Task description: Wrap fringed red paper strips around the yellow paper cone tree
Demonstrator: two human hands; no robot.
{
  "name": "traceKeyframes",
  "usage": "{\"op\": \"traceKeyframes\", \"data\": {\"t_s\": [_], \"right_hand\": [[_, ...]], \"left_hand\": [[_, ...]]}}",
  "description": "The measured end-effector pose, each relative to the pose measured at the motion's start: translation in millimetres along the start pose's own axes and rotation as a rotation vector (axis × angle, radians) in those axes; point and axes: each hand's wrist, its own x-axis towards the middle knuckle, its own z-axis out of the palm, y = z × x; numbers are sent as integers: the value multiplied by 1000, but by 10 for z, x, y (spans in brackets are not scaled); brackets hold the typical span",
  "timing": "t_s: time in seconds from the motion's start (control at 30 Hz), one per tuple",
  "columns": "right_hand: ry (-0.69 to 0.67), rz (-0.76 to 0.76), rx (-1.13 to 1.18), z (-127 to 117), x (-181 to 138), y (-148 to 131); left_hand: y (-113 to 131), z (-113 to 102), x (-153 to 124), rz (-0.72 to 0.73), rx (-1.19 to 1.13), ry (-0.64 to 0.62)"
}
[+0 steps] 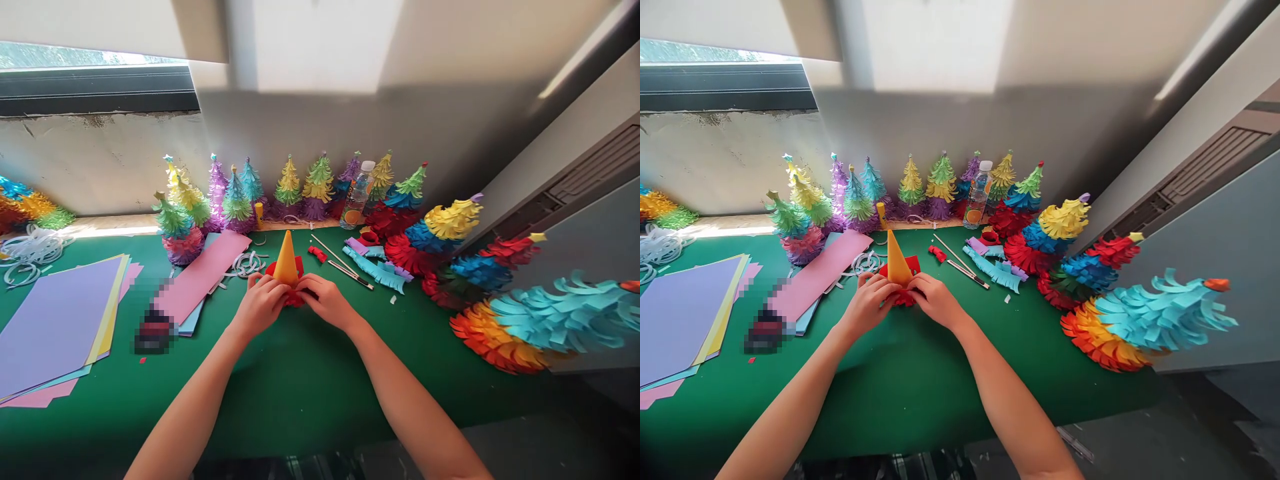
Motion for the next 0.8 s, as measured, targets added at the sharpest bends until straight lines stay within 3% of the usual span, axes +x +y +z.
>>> {"op": "traceKeyframes", "data": {"t_s": [0.23, 0.47, 0.8], "right_hand": [[-46, -19, -71, 62, -23, -2], [3, -15, -204, 104, -36, 9], [20, -150, -423, 134, -28, -3]], "left_hand": [[2, 42, 1, -41, -29, -1], [15, 71, 10, -52, -26, -16], [39, 123, 26, -89, -82, -35]]}}
